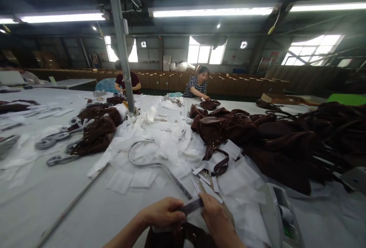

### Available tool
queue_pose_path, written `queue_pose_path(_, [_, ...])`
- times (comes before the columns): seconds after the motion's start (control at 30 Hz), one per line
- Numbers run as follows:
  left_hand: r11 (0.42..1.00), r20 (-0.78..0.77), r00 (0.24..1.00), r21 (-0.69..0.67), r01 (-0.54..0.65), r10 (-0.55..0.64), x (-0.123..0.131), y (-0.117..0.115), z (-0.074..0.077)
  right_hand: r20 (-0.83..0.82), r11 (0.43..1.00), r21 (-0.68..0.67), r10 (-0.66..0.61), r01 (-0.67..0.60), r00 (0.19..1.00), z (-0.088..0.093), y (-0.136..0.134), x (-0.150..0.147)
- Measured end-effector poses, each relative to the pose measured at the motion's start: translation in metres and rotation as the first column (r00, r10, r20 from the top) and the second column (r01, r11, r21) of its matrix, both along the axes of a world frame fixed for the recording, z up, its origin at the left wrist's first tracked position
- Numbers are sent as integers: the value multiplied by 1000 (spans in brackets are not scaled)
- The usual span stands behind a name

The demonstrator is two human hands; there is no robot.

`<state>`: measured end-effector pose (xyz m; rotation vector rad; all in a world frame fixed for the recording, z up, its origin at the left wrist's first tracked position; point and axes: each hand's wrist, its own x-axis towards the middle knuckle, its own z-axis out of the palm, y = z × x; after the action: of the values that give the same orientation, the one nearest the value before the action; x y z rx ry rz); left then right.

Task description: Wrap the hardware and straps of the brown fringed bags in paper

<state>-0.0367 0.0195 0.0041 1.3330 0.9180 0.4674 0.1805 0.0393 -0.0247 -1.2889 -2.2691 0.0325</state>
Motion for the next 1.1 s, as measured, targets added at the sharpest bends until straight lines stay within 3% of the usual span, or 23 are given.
queue_pose_path(0.07, [999,24,999,-12,-33,33,-13,2,-7,-188,976,-216,-77,35,979,11,3,1])
queue_pose_path(0.13, [995,41,994,-10,-99,99,-21,4,-16,-378,915,-402,-200,34,904,21,4,-6])
queue_pose_path(0.23, [975,84,971,-17,-223,224,-25,6,-32,-663,745,-641,-415,-185,623,24,5,-29])
queue_pose_path(0.27, [964,98,959,-22,-265,266,-25,7,-37,-712,673,-678,-501,-296,492,22,5,-38])
queue_pose_path(0.33, [941,121,934,-36,-336,337,-23,7,-46,-722,604,-691,-598,-396,348,14,6,-55])
queue_pose_path(0.57, [917,123,909,-79,-390,397,-21,6,-49,-698,602,-649,-714,-465,49,-12,2,-90])
queue_pose_path(0.7, [914,102,909,-73,-399,405,-25,11,-47,-675,588,-627,-738,-511,-21,-14,-2,-93])
queue_pose_path(0.97, [942,187,928,-163,-295,323,-26,8,-45,-668,595,-605,-741,-529,-68,-13,-9,-92])
queue_pose_path(1.1, [916,279,881,-236,-323,382,-26,4,-46,-631,521,-601,-775,-606,-40,-21,-18,-100])
